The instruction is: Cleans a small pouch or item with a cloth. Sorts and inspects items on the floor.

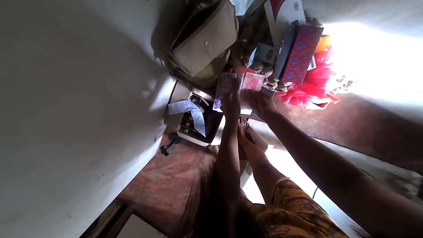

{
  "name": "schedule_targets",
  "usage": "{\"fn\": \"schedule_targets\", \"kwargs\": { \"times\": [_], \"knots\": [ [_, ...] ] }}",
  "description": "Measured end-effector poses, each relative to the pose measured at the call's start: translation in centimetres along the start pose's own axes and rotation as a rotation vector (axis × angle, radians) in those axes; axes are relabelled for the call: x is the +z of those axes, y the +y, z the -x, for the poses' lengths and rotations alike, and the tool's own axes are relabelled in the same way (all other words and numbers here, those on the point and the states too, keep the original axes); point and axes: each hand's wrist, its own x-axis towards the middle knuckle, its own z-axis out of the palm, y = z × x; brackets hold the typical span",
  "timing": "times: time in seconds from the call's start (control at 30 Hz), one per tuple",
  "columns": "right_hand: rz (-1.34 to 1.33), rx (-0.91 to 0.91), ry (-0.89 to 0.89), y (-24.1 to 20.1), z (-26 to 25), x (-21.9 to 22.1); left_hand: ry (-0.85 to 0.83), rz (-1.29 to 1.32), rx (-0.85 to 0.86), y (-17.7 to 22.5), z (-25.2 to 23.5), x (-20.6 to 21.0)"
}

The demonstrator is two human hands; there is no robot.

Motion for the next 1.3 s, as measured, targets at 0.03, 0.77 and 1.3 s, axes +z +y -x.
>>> {"fn": "schedule_targets", "kwargs": {
  "times": [0.03,0.77,1.3],
  "knots": [
    [0.003,0.014,-0.003,-0.1,0.0,0.2,-0.017,0.062,-0.020,-0.1,0.1,0.1],
    [-0.017,-0.009,0.042,0.1,-0.2,0.0,0.058,-0.043,0.076,-1.3,-1.3,-0.3],
    [-0.063,-0.005,0.043,0.4,-0.5,0.0,0.042,0.122,-0.038,-1.1,0.5,-1.3]
  ]
}}
